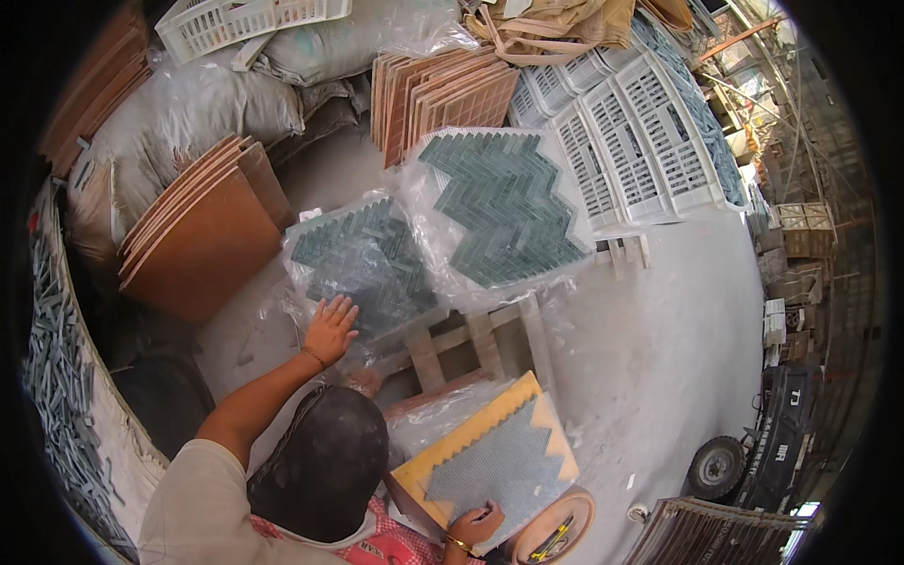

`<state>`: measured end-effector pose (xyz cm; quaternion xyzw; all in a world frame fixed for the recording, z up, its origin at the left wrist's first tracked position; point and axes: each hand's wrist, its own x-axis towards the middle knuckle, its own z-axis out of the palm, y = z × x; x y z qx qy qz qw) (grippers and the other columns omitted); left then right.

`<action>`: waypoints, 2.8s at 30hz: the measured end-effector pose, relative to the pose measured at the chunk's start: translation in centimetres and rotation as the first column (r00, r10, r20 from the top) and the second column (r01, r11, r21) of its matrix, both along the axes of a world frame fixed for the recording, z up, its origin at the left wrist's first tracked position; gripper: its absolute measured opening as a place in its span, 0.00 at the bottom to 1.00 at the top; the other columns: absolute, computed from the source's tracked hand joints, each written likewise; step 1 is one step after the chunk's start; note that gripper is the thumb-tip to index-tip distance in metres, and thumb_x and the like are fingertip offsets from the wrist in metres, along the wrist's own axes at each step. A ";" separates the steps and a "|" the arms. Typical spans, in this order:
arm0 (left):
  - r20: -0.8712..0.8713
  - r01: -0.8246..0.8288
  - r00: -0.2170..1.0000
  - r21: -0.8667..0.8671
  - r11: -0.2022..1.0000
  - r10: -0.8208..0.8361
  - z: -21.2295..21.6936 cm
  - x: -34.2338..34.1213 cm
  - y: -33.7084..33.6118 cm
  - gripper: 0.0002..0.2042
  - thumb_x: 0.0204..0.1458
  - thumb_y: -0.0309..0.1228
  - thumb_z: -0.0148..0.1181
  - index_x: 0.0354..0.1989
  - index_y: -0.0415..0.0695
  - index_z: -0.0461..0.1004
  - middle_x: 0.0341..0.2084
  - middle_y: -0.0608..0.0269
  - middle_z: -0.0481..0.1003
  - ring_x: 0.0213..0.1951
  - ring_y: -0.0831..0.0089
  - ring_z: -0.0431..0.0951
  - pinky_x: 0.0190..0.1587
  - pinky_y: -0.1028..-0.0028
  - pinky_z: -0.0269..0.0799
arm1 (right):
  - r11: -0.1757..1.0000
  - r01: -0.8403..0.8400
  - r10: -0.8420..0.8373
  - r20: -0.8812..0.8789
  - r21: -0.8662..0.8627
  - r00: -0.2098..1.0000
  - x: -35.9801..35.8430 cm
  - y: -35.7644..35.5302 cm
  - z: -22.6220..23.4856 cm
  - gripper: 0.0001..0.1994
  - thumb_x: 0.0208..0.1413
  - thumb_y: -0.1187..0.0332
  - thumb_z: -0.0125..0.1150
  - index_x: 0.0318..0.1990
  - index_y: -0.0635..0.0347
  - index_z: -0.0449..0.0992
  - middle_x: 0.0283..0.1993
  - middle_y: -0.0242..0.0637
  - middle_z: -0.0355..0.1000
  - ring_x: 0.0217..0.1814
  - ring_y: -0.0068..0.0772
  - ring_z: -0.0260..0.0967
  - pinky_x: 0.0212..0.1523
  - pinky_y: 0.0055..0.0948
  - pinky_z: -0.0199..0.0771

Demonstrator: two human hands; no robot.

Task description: The person uses a utility knife to cut a sheet of mosaic tiles placed on a wooden board. They score the tile sheet along a straight line and then snap it to separate the pieces.

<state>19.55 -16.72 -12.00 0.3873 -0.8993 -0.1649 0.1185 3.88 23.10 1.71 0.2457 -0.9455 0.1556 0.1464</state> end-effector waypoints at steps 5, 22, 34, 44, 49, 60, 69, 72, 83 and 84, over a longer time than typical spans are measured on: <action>0.303 -0.154 0.947 0.148 0.977 0.104 -1.6 -4.1 -1.3 0.37 0.43 0.59 0.51 0.63 0.66 0.48 0.65 0.58 0.37 0.65 0.51 0.34 0.58 0.38 0.33 | 1.000 0.008 -0.008 0.014 0.019 1.000 -0.1 0.0 -0.1 0.11 0.47 0.72 0.43 0.35 0.69 0.68 0.32 0.48 0.65 0.34 0.47 0.64 0.37 0.36 0.64; 0.138 0.005 0.990 0.110 0.994 -0.020 -3.2 -8.6 -5.8 0.37 0.44 0.52 0.55 0.63 0.61 0.49 0.65 0.58 0.38 0.65 0.50 0.39 0.57 0.39 0.40 | 0.999 0.049 -0.049 0.059 0.014 0.997 0.0 -0.2 0.1 0.10 0.49 0.73 0.42 0.36 0.71 0.66 0.33 0.49 0.63 0.34 0.47 0.61 0.39 0.37 0.62; 0.186 0.048 0.977 0.291 0.955 -0.106 1.8 -1.1 -8.3 0.31 0.48 0.42 0.55 0.62 0.62 0.52 0.64 0.66 0.46 0.65 0.62 0.44 0.59 0.44 0.42 | 0.998 0.059 -0.061 0.059 0.030 0.996 0.1 1.7 -1.5 0.10 0.49 0.74 0.41 0.35 0.71 0.66 0.32 0.50 0.63 0.35 0.48 0.62 0.38 0.37 0.63; 0.326 -0.028 0.945 0.153 0.988 -0.023 -2.0 -0.8 -8.7 0.36 0.45 0.56 0.51 0.63 0.64 0.48 0.66 0.70 0.40 0.66 0.64 0.37 0.60 0.41 0.30 | 0.999 0.032 -0.032 0.028 -0.006 0.999 -0.3 1.2 -1.5 0.10 0.50 0.73 0.41 0.35 0.71 0.67 0.32 0.49 0.63 0.34 0.47 0.62 0.38 0.37 0.63; 0.360 0.085 0.922 0.174 0.981 -0.143 -0.5 -4.0 -11.2 0.36 0.44 0.55 0.52 0.63 0.67 0.48 0.66 0.71 0.39 0.66 0.61 0.35 0.58 0.37 0.33 | 1.000 0.012 -0.012 0.057 -0.006 0.998 -0.5 0.8 -1.0 0.10 0.50 0.73 0.41 0.34 0.72 0.67 0.31 0.49 0.63 0.33 0.47 0.62 0.37 0.37 0.63; -0.242 -0.682 0.710 -0.002 0.732 0.661 -3.4 0.2 -8.6 0.32 0.42 0.37 0.61 0.58 0.44 0.57 0.58 0.50 0.53 0.59 0.55 0.54 0.57 0.52 0.50 | 0.998 0.064 -0.064 0.095 0.002 0.993 0.1 -0.2 0.4 0.10 0.50 0.73 0.42 0.36 0.71 0.67 0.33 0.48 0.63 0.34 0.45 0.62 0.37 0.35 0.63; -0.109 -0.238 -0.112 0.968 0.080 0.988 -10.8 7.0 -12.1 0.11 0.45 0.36 0.61 0.31 0.43 0.71 0.27 0.62 0.72 0.28 0.78 0.68 0.28 0.73 0.62 | 0.999 0.020 -0.018 0.049 -0.032 0.999 -0.2 -0.7 0.4 0.10 0.50 0.73 0.42 0.34 0.71 0.67 0.31 0.49 0.63 0.33 0.47 0.62 0.35 0.37 0.63; -0.356 -0.182 -0.125 0.926 0.332 0.926 -10.5 7.3 -13.3 0.11 0.45 0.35 0.61 0.31 0.42 0.70 0.25 0.64 0.71 0.25 0.80 0.68 0.23 0.78 0.61 | 1.000 0.007 -0.006 0.047 -0.029 0.999 -0.1 -0.9 0.6 0.10 0.50 0.72 0.41 0.34 0.72 0.67 0.30 0.50 0.63 0.32 0.48 0.62 0.34 0.37 0.63; -0.541 -0.320 0.081 0.781 0.536 0.837 -8.7 8.5 -14.0 0.11 0.47 0.24 0.57 0.39 0.39 0.67 0.31 0.62 0.71 0.28 0.78 0.71 0.32 0.82 0.65 | 1.000 0.008 -0.007 0.056 -0.020 0.998 0.0 -0.8 0.7 0.10 0.50 0.73 0.42 0.34 0.72 0.67 0.31 0.50 0.63 0.33 0.48 0.62 0.35 0.37 0.63; -0.544 -0.341 0.156 0.754 0.562 0.824 -8.8 9.1 -14.3 0.10 0.47 0.24 0.57 0.39 0.39 0.67 0.31 0.62 0.71 0.28 0.78 0.71 0.33 0.82 0.65 | 1.000 0.013 -0.012 0.062 -0.018 0.998 0.0 -0.9 0.7 0.10 0.51 0.73 0.42 0.34 0.72 0.67 0.31 0.50 0.63 0.33 0.47 0.62 0.35 0.37 0.63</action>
